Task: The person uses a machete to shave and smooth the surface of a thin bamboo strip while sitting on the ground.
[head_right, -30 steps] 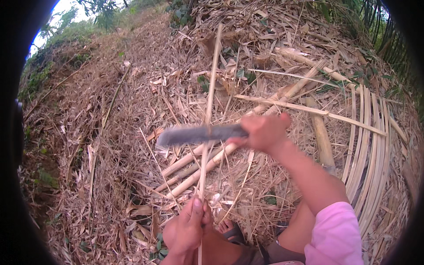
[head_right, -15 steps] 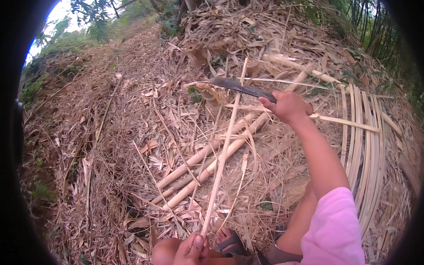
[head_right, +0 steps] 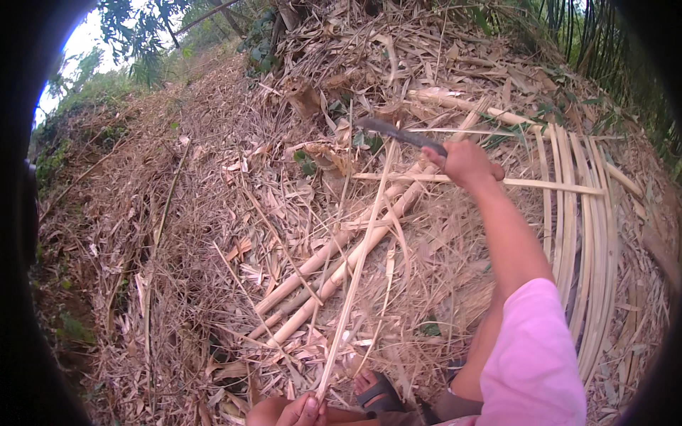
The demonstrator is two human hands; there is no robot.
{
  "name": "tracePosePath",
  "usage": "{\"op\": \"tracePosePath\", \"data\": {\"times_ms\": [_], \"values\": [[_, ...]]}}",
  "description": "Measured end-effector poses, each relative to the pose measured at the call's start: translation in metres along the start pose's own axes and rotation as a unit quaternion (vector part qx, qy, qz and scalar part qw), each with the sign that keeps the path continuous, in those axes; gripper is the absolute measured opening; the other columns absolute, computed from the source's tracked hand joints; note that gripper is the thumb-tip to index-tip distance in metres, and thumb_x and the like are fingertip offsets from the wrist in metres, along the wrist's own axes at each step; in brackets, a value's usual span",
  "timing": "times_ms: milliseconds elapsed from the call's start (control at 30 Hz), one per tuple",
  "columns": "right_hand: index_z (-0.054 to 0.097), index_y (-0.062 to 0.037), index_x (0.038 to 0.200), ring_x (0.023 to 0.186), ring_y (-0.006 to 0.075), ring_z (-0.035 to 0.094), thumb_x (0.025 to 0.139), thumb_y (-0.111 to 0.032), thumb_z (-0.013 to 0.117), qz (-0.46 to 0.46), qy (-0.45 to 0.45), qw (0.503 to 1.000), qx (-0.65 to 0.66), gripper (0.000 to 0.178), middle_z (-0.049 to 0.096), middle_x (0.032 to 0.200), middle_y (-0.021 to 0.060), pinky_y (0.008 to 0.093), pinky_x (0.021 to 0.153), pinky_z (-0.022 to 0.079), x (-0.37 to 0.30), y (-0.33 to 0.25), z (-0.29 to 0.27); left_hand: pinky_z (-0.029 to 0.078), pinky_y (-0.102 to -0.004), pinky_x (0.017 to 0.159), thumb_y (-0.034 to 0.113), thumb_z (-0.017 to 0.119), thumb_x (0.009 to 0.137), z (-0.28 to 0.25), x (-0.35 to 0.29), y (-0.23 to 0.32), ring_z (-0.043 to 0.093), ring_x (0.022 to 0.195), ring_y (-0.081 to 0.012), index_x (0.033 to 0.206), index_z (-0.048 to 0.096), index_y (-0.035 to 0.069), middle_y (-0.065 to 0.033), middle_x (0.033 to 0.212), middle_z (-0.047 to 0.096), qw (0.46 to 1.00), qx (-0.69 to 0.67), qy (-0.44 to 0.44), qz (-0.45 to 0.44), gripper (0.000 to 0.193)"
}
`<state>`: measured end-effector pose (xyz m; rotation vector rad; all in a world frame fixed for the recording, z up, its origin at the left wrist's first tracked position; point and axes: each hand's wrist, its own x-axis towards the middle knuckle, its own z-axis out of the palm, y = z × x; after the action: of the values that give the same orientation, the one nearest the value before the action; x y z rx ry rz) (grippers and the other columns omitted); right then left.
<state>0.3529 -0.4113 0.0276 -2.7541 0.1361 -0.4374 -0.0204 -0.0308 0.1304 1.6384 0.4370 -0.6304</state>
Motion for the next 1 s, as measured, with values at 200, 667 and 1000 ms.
{"op": "tracePosePath", "data": {"times_ms": [200,667,1000], "values": [[0.067,0.0111,0.077,0.084,0.0459,0.066,0.092,-0.075,0.026,0.253,0.057,0.96,0.107,0.097,0.066,0.076,0.0309,0.0511,0.079,0.05,0.016,0.082,0.005,0.031,-0.0207,0.042,0.031,0.041,0.106,-0.002,-0.013,-0.022,0.037,0.046,-0.0075,0.09,0.054,0.008,0.0026,0.062,0.045,0.955,-0.119,0.231,-0.14,0.031],[0.046,-0.0089,0.068,0.039,0.006,0.037,0.089,-0.072,0.046,0.221,-0.237,0.761,0.562,0.066,0.038,0.053,-0.0062,0.0246,0.037,0.036,-0.032,-0.097,-0.031,0.023,-0.0205,0.032,0.049,0.034,0.103,-0.005,0.088,0.084,0.024,0.037,-0.0055,0.079,0.042,0.013,0.0048,0.054,0.03,0.93,-0.3,-0.195,-0.079,0.044],[0.059,-0.0032,0.075,0.041,0.0087,0.045,0.087,-0.039,0.073,0.137,-0.284,0.731,0.604,0.04,0.049,0.053,-0.0004,0.0262,0.039,0.039,-0.043,-0.114,-0.032,0.02,-0.0202,0.032,0.049,0.032,0.104,0.035,0.115,0.084,0.023,0.037,-0.0048,0.077,0.041,0.013,0.0053,0.053,0.029,0.913,-0.322,-0.235,-0.087,0.047]]}}
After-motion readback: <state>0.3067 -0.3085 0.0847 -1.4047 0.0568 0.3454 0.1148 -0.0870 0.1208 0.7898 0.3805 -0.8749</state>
